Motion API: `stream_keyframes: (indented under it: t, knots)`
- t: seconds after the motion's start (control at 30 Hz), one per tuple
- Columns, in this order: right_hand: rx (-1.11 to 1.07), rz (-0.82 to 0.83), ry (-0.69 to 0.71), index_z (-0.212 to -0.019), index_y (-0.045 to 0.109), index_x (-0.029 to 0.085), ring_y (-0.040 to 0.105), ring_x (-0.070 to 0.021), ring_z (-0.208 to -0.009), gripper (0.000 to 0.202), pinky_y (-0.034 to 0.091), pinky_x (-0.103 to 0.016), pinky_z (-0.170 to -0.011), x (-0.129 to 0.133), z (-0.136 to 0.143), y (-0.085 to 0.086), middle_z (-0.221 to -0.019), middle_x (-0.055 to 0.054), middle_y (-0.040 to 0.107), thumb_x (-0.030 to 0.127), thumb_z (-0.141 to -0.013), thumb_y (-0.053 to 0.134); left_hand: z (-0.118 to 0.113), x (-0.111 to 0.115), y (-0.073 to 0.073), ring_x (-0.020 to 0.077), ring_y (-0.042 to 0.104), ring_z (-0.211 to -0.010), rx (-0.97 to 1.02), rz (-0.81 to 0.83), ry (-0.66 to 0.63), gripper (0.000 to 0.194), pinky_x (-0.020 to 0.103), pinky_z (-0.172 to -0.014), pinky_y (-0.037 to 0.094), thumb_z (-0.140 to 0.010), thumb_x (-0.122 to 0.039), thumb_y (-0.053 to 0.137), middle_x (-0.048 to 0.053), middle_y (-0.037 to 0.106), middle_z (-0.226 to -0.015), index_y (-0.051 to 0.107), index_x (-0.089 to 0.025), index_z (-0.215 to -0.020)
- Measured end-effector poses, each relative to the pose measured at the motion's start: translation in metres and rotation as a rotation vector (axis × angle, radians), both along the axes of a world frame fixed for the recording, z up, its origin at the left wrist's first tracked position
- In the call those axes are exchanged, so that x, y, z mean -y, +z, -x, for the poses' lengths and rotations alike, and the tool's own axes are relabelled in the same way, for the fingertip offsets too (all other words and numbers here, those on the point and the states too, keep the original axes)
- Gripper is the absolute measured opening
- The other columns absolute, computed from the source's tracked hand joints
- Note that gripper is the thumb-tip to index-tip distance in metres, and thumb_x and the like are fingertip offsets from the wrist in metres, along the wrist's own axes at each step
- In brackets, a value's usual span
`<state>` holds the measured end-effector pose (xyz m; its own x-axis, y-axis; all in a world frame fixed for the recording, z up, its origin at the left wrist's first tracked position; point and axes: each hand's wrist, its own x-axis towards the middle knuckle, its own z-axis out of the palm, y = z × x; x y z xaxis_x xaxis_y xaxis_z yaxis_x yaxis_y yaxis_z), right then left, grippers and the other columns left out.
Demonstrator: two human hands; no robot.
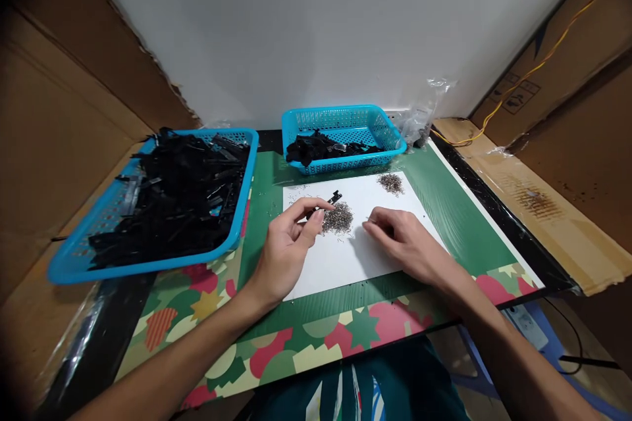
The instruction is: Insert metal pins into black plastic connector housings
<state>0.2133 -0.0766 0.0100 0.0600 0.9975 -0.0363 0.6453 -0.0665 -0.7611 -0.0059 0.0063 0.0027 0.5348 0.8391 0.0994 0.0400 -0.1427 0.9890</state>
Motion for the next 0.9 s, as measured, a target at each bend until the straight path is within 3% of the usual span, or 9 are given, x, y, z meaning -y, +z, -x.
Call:
stream_keyframes:
  t: [0.17, 0.3, 0.53, 0.7, 0.8, 0.9]
  knots:
    - [0.096, 0.033, 0.051, -0.097, 0.073, 0.02, 0.041, -0.0132, -0.058, 0.02, 0.027, -0.028, -0.055, -0.01, 0.012, -0.004, -0.061, 0.006, 0.047, 0.038, -0.1, 0.063, 0.0, -0.001, -0.001, 0.0089, 0.042, -0.059, 0.013, 0.017, 0.04, 0.025, 0.023, -0.052, 0.031, -0.104, -0.041, 0.06, 0.001, 0.066, -0.091, 0.072, -0.02, -0.107]
    - [0.114, 0.014, 0.019, -0.092, 0.077, 0.02, 0.042, -0.0134, -0.056, 0.023, 0.028, -0.028, -0.056, -0.012, 0.016, -0.009, -0.059, 0.005, 0.046, 0.038, -0.098, 0.064, -0.001, 0.003, -0.002, 0.011, 0.051, -0.069, 0.008, 0.01, 0.018, 0.022, 0.023, -0.057, 0.037, -0.104, -0.038, 0.059, 0.004, 0.069, -0.102, 0.072, -0.019, -0.105]
    - [0.094, 0.054, 0.055, -0.088, 0.071, 0.019, 0.042, -0.0139, -0.06, 0.029, 0.03, -0.027, -0.055, -0.008, 0.014, -0.007, -0.065, 0.002, 0.052, 0.042, -0.101, 0.06, -0.001, 0.005, -0.003, 0.0134, 0.055, -0.076, -0.051, -0.051, -0.036, 0.022, 0.026, -0.067, 0.042, -0.104, -0.034, 0.057, 0.004, 0.068, -0.101, 0.074, -0.02, -0.104]
    - [-0.103, -0.094, -0.087, -0.094, 0.071, 0.021, 0.034, -0.0136, -0.059, 0.028, 0.027, -0.028, -0.053, 0.006, 0.019, -0.005, -0.064, 0.005, 0.039, 0.046, -0.102, 0.062, -0.002, 0.006, -0.004, 0.0134, 0.053, -0.076, -0.13, -0.068, -0.093, 0.018, 0.026, -0.067, 0.041, -0.102, -0.029, 0.061, 0.002, 0.066, -0.097, 0.076, -0.021, -0.104]
    - [-0.097, -0.231, -0.163, -0.094, 0.071, 0.022, 0.033, -0.0132, -0.058, 0.02, 0.026, -0.028, -0.053, 0.013, 0.03, -0.002, -0.065, 0.005, 0.038, 0.04, -0.101, 0.066, -0.002, 0.009, -0.005, 0.0133, 0.055, -0.078, -0.099, -0.03, -0.148, 0.019, 0.025, -0.067, 0.041, -0.103, -0.034, 0.061, 0.002, 0.064, -0.097, 0.075, -0.021, -0.107]
    - [-0.068, -0.305, -0.147, -0.096, 0.072, 0.023, 0.031, -0.0129, -0.056, 0.013, 0.026, -0.029, -0.053, 0.014, 0.039, 0.0, -0.063, 0.006, 0.035, 0.033, -0.101, 0.066, -0.002, 0.01, -0.005, 0.0131, 0.055, -0.079, -0.08, -0.026, -0.186, 0.024, 0.026, -0.068, 0.042, -0.105, -0.038, 0.058, 0.001, 0.062, -0.097, 0.073, -0.02, -0.109]
